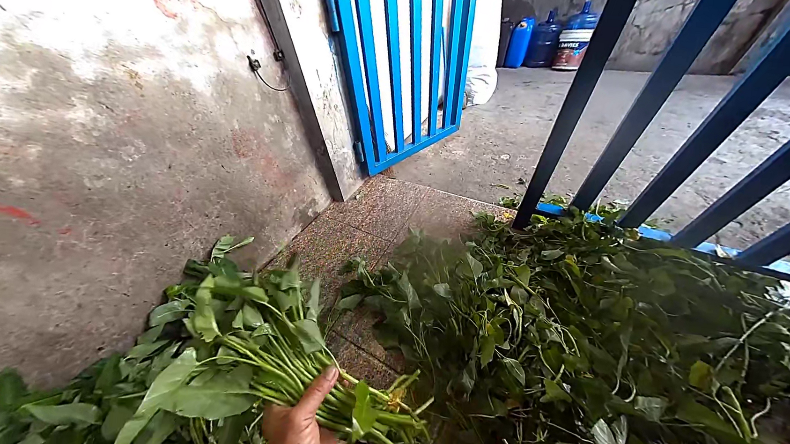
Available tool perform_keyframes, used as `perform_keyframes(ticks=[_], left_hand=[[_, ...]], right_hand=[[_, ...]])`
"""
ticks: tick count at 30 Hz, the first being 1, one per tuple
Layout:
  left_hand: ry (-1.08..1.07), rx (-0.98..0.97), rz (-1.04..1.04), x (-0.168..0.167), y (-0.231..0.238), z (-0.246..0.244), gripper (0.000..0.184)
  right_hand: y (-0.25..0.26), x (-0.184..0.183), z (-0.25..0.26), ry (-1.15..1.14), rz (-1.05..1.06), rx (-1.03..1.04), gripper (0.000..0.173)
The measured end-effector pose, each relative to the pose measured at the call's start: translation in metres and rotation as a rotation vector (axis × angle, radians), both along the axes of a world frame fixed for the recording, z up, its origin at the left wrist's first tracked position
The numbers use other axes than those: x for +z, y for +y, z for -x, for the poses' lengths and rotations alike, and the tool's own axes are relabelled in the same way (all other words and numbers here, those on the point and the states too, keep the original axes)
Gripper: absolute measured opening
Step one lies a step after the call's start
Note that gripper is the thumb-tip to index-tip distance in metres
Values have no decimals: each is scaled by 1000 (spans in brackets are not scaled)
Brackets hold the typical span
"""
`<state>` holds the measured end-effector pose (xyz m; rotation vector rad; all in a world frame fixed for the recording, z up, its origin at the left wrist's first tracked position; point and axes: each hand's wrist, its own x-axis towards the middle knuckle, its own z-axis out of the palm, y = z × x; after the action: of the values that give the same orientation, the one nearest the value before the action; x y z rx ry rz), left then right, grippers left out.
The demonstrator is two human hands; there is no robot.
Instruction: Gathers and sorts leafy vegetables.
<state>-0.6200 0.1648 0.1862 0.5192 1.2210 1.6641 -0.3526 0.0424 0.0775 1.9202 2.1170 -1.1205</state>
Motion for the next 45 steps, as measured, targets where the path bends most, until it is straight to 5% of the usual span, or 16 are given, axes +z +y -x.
perform_keyframes(ticks=[3,7,13,18,22,25,28,30,34,37,40,45], left_hand=[[67,-39,44,-5,-5,-12,32],[75,-69,48,-8,-7,-31,37],[53,-103,52,-8,-8,-26,39],[-8,-195,132,-11,-9,-20,34],[-6,-49,106,-7,-4,-19,35],[2,52,69,3,2,-2,29],[28,72,55,3,-1,4,32],[49,40,51,0,-4,-1,34],[115,-96,8,-4,-11,-21,44],[197,-156,-31,-6,-18,-35,51],[203,-156,-62,-8,-21,-39,48],[93,-27,-13,-3,-14,-22,45]], right_hand=[[36,43,12,211,-389,-63,30],[79,72,51,469,-609,38,59],[88,54,82,716,-932,-2,17],[82,54,81,720,-996,34,13],[57,38,61,542,-999,78,6],[21,33,32,325,-435,86,16],[21,45,11,47,149,108,43],[29,63,8,67,39,115,42],[62,86,39,433,-531,-135,39],[93,93,70,775,-508,-276,43],[106,91,89,1010,-506,-353,25],[86,61,80,844,-767,-263,20]])
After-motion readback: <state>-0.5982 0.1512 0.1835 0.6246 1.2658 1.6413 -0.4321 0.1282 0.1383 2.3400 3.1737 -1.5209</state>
